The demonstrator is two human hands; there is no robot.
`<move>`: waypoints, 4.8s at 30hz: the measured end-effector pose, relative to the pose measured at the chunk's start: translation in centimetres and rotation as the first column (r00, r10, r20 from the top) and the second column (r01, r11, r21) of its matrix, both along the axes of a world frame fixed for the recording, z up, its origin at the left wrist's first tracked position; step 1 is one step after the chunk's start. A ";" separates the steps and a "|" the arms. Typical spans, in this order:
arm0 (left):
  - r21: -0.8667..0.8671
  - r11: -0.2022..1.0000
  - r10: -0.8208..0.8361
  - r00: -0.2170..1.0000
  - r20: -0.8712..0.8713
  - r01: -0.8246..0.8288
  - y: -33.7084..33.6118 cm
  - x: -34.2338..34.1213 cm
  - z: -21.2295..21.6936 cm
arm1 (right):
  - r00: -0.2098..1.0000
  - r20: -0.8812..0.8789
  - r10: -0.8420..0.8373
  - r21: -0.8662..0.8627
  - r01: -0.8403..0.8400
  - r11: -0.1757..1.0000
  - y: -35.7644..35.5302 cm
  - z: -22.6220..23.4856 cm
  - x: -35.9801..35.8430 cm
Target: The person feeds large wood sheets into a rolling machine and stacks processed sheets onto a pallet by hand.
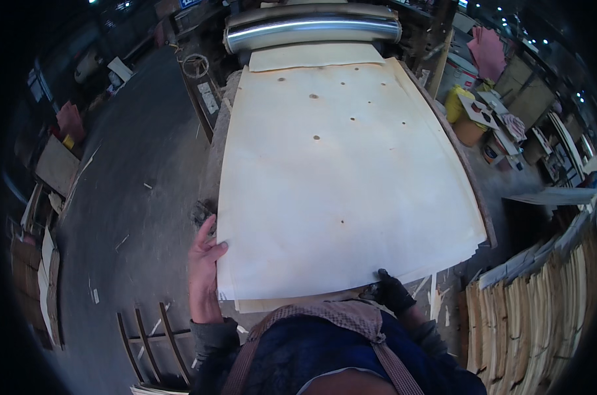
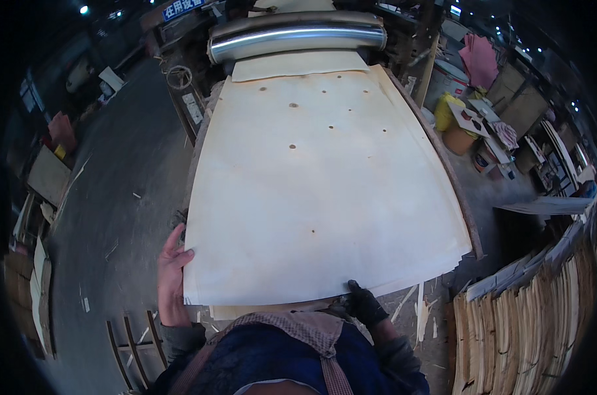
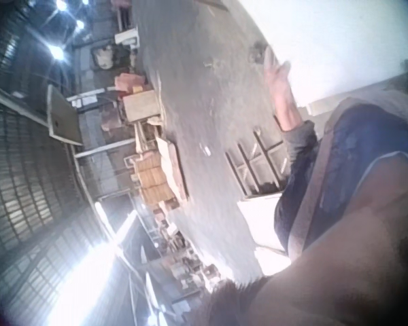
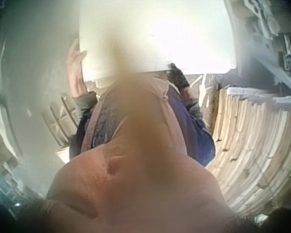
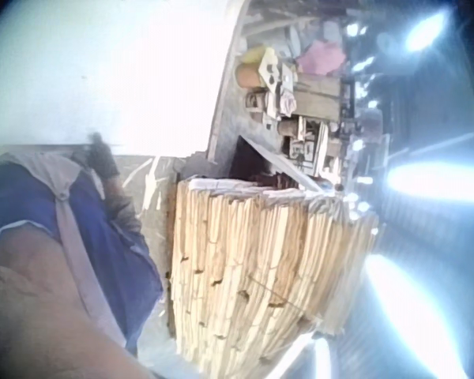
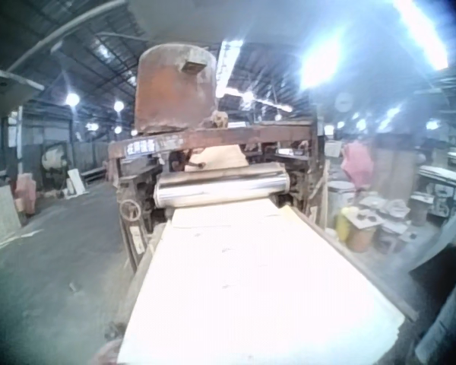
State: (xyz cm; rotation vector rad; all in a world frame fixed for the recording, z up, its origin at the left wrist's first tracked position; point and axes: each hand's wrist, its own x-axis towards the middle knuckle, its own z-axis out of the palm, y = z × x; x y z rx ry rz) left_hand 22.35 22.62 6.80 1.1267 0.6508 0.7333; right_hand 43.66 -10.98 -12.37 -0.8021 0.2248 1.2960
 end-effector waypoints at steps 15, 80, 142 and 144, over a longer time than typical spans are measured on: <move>0.165 0.983 0.145 0.888 -0.436 -0.080 5.9 -0.2 -22.8 | 0.956 0.283 0.081 -0.231 -0.014 0.973 5.7 2.6 5.2; 0.812 0.540 0.637 0.521 -0.567 0.224 -1.0 7.6 -21.5 | -0.620 0.649 0.441 -0.219 0.403 0.889 9.5 -1.4 12.6; -0.898 -0.373 0.811 -0.387 -0.438 0.235 -37.9 -82.1 -71.2 | -0.927 0.352 -0.127 -0.889 -0.289 -0.355 16.3 -27.2 -68.5; -0.904 -0.282 0.814 -0.419 -0.403 0.322 -38.9 -82.7 -67.9 | -0.921 0.365 -0.132 -0.869 -0.287 -0.403 11.8 -25.4 -75.2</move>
